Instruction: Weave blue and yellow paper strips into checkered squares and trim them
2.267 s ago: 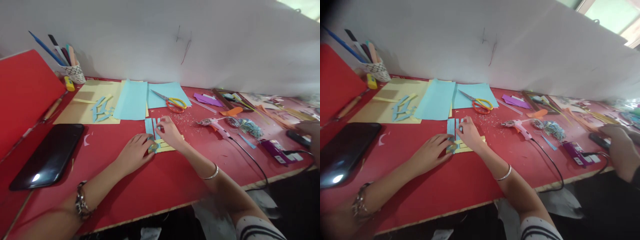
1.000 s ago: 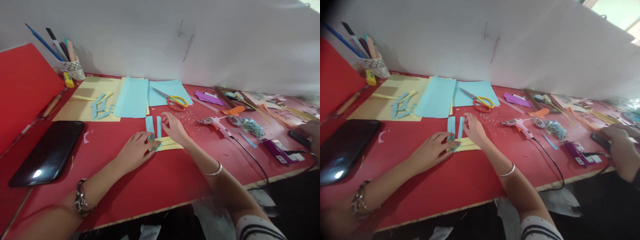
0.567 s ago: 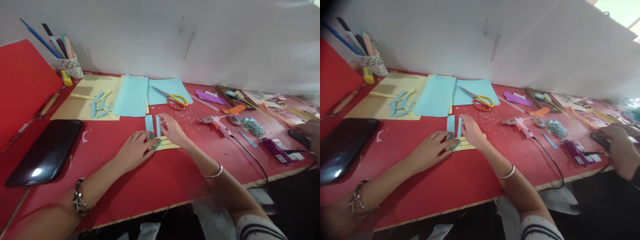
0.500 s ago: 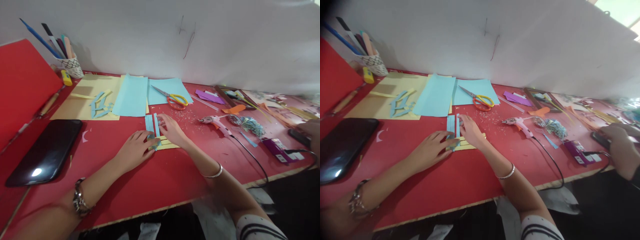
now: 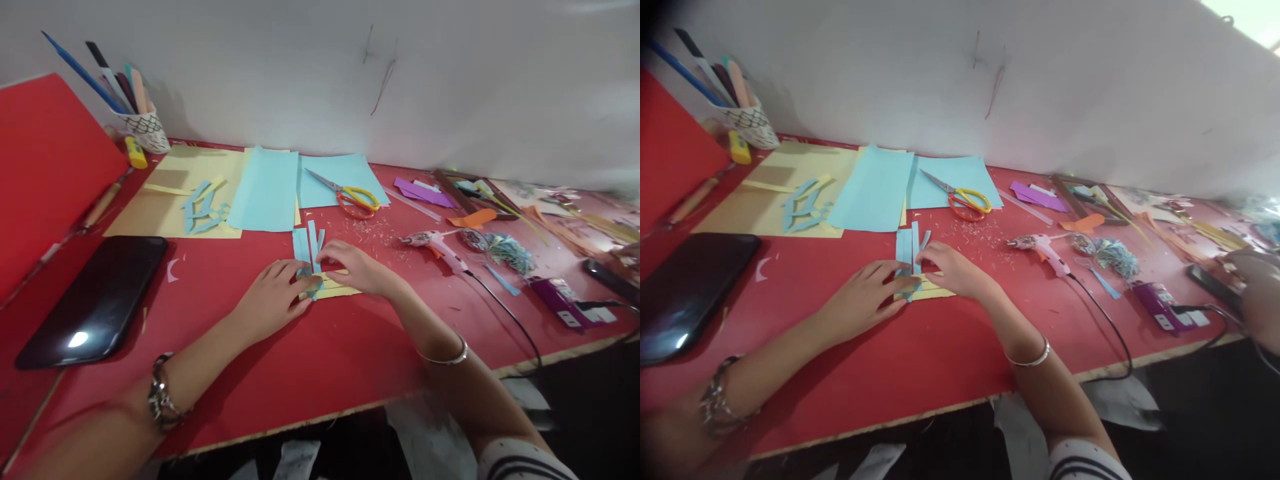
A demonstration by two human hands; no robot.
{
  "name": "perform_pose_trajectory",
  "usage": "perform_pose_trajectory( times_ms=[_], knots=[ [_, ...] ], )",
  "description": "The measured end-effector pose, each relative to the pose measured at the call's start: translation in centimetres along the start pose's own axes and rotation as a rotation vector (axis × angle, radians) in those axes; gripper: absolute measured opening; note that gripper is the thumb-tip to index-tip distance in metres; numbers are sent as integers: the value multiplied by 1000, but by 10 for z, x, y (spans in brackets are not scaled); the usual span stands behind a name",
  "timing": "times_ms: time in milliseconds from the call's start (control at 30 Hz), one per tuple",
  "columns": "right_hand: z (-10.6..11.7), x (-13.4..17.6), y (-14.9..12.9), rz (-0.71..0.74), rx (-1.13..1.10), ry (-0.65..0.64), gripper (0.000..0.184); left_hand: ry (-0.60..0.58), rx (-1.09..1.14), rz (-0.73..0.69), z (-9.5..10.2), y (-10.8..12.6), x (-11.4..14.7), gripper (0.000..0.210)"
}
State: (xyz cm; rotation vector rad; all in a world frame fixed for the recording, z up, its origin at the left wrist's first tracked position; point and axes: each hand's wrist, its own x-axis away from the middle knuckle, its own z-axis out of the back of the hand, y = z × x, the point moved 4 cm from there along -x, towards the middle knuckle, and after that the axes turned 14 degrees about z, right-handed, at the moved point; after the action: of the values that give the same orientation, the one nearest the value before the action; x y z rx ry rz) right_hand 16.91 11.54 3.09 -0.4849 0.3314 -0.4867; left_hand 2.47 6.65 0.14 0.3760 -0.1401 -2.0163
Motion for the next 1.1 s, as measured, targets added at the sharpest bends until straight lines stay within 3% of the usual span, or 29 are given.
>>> perform_pose_trajectory(
  times_ms=[333,600,867,1100],
  knots=[
    [-5,10,-9,-92,29,-214,50,-47,14,55,2,-1,-2,31],
    [-1,11,-11,-97,58,-207,26,-36,69,64,1,-2,-1,31],
    [-2,10,-17,-33,-13,-149,35,-52,54,67,1,-3,-2,32],
    [-2,7,-23,16,63,-113,22,-41,32,51,1,-2,0,33]
  ],
)
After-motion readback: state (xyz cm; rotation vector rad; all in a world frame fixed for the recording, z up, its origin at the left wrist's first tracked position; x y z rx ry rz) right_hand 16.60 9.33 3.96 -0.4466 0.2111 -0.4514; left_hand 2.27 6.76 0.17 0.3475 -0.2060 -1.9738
